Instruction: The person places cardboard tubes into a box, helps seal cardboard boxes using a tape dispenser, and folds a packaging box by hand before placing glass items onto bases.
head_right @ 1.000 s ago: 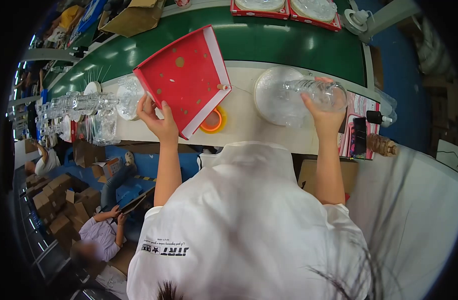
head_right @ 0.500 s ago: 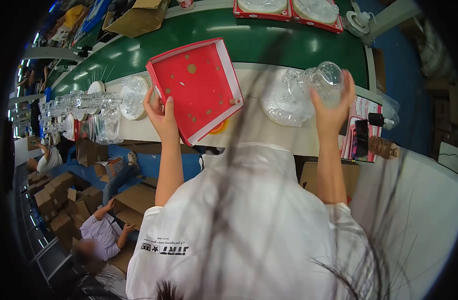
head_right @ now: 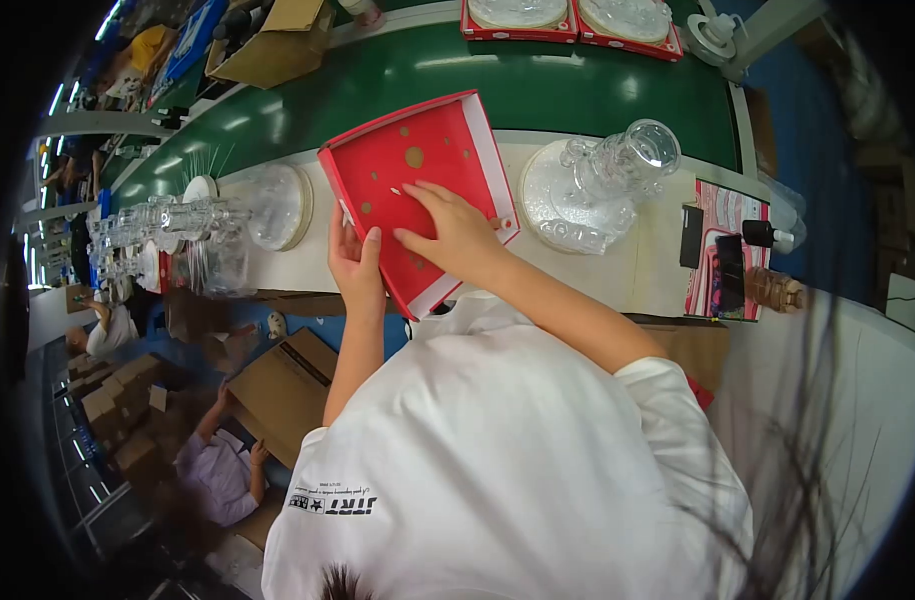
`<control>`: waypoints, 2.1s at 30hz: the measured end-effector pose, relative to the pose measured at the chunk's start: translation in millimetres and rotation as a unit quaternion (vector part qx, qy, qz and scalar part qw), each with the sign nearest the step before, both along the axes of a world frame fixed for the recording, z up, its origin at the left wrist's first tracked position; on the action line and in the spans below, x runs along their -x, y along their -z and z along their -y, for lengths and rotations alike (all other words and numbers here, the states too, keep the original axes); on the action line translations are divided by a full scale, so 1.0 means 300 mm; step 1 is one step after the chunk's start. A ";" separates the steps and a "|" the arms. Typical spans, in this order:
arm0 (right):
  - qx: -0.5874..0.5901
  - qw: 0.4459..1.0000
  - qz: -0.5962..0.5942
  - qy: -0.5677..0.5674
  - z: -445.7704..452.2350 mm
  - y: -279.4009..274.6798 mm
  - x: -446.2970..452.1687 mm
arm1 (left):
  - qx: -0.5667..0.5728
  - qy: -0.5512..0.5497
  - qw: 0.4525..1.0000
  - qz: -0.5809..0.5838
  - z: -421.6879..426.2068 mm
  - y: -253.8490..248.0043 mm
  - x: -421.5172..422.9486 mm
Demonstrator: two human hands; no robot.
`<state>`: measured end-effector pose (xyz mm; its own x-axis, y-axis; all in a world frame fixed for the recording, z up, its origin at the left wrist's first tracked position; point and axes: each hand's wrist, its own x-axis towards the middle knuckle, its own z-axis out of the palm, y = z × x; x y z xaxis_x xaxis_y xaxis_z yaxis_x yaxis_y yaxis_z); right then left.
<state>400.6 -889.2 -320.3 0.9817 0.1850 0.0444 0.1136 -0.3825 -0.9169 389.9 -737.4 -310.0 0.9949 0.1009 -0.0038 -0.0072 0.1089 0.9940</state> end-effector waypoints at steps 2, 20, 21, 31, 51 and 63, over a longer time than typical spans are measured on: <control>0.103 0.985 0.120 0.064 -0.043 0.020 -0.012 | 0.003 0.015 1.000 -0.016 0.016 -0.002 0.012; 0.207 0.978 0.038 0.019 -0.044 -0.042 -0.078 | -0.128 0.075 0.989 0.023 0.063 -0.019 0.038; 0.216 0.974 0.067 0.032 -0.054 -0.020 -0.076 | -0.138 0.081 0.987 0.032 0.063 -0.019 0.036; 0.223 0.967 0.110 0.048 -0.043 -0.030 -0.090 | -0.087 0.075 0.992 0.042 0.048 -0.021 0.023; 0.053 0.998 -0.007 -0.032 -0.046 -0.018 -0.047 | -0.304 0.029 0.952 0.008 0.001 -0.115 -0.014; -0.017 0.999 -0.028 0.008 -0.090 0.008 -0.035 | -0.358 0.054 0.932 -0.002 0.016 -0.132 -0.002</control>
<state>411.1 -862.1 -322.8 0.9858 0.1679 -0.0042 0.0562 -0.3531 -0.9339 390.4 -742.3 -270.3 0.9995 -0.0221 0.0213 -0.0302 -0.5826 0.8122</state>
